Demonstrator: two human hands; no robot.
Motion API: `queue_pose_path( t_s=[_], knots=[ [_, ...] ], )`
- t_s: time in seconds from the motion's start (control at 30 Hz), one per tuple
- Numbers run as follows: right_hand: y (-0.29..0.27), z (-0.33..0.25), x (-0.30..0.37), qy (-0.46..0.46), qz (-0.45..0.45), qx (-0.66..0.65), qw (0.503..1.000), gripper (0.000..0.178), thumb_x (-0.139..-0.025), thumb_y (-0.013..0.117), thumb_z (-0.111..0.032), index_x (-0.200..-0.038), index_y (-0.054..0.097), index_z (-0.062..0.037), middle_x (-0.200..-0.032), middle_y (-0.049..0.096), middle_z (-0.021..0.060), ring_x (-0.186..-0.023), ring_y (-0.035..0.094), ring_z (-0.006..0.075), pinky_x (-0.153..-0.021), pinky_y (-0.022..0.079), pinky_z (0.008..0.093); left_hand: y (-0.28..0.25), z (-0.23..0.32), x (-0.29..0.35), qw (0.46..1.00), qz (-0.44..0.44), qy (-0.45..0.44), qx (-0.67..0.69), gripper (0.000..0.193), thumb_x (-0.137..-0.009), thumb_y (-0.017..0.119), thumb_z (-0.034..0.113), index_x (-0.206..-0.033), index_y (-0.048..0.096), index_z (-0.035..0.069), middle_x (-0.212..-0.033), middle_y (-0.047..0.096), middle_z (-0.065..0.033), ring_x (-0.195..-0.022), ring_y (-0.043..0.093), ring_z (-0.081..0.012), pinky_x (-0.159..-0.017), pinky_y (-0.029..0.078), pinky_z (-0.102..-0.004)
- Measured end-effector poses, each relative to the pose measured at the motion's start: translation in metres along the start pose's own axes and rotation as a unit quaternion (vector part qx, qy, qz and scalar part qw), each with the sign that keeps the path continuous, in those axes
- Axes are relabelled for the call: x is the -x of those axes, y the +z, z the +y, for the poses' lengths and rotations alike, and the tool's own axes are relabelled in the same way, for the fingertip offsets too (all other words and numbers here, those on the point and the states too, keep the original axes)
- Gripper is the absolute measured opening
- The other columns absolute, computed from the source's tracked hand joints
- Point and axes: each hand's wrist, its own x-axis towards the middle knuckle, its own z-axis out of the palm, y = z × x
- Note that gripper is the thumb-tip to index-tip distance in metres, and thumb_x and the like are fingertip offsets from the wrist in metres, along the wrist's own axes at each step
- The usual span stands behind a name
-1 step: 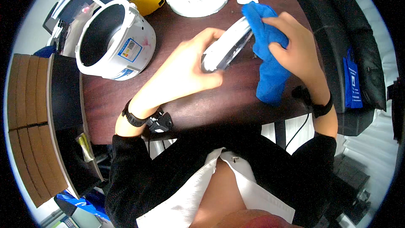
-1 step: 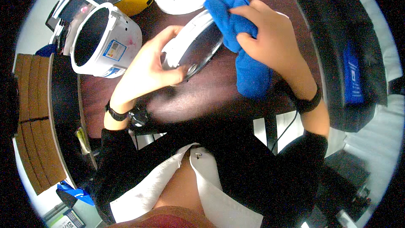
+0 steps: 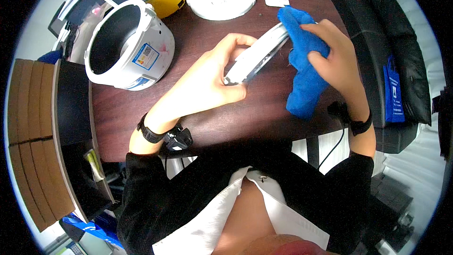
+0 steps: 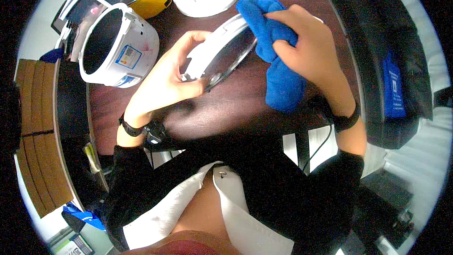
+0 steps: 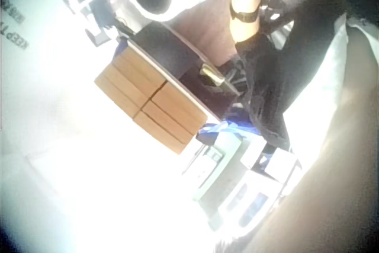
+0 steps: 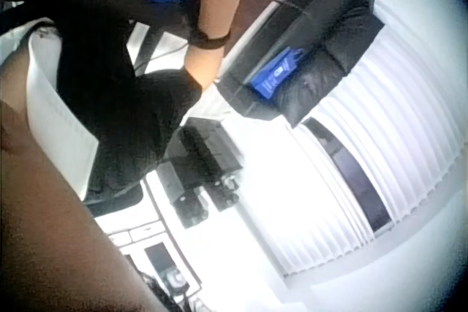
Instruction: The person uses a screwdriver to remove screws from a white plastic lid and a perforated metal tray of a rice cooker, then wipes the tray with a blue cloth. The person continues to unscrew and separate components of the lid assembly.
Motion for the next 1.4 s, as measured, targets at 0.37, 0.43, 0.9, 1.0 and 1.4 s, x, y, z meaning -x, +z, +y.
queue_pose_path(
  t_s=[0.37, 0.43, 0.9, 1.0, 1.4],
  knots=[
    [-0.003, -0.039, 0.002, -0.046, 0.029, 0.13, 0.99, 0.046, -0.065, 0.061, -0.016, -0.11, 0.06, -0.0197, -0.085, 0.052, 0.0081, -0.062, 0.058, 0.0265, -0.053, 0.048, 0.0363, 0.012, 0.008, -0.02, 0.999, 0.002, -0.021, -0.042, 0.048, -0.075, 0.069, 0.008, -0.119, 0.052, 0.001, -0.106, 0.064, -0.0126, -0.098, 0.06, -0.0159, -0.087, 0.045, -0.0302],
    [-0.007, -0.043, 0.003, -0.033, 0.015, 0.174, 0.984, 0.047, -0.065, 0.062, -0.016, -0.112, 0.059, -0.0201, -0.086, 0.053, 0.0079, -0.063, 0.058, 0.0264, -0.053, 0.048, 0.0362, 0.016, 0.007, -0.024, 1.0, -0.013, -0.026, 0.005, 0.054, -0.073, 0.069, 0.006, -0.123, 0.049, 0.001, -0.11, 0.062, -0.0126, -0.102, 0.058, -0.0173, -0.092, 0.043, -0.0308],
    [-0.009, -0.058, 0.017, -0.044, -0.066, 0.193, 0.978, 0.053, -0.067, 0.063, -0.018, -0.12, 0.054, -0.017, -0.086, 0.051, 0.0101, -0.066, 0.058, 0.0274, -0.052, 0.049, 0.0362, 0.036, -0.003, -0.017, 0.999, -0.001, -0.012, 0.049, 0.06, -0.075, 0.053, -0.003, -0.13, 0.033, 0.007, -0.098, 0.063, -0.0201, -0.078, 0.067, -0.0249, -0.063, 0.05, -0.0316],
    [-0.012, -0.063, 0.019, -0.058, -0.081, 0.177, 0.979, 0.053, -0.068, 0.063, -0.018, -0.12, 0.054, -0.0181, -0.086, 0.051, 0.01, -0.066, 0.058, 0.028, -0.051, 0.049, 0.0366, 0.04, -0.012, -0.021, 0.999, 0.012, 0.046, 0.015, 0.058, -0.076, 0.054, -0.002, -0.129, 0.033, 0.007, -0.094, 0.063, -0.021, -0.08, 0.067, -0.0284, -0.063, 0.05, -0.0344],
    [-0.018, -0.041, 0.018, -0.078, -0.047, 0.156, 0.984, 0.054, -0.069, 0.059, -0.017, -0.122, 0.054, -0.0185, -0.089, 0.052, 0.0117, -0.062, 0.058, 0.0279, -0.051, 0.049, 0.0376, 0.036, 0.0, -0.025, 0.998, -0.06, -0.018, 0.007, 0.065, -0.076, 0.055, -0.001, -0.135, 0.03, 0.008, -0.095, 0.064, -0.0226, -0.088, 0.065, -0.0352, -0.076, 0.051, -0.0388]
  ],
)
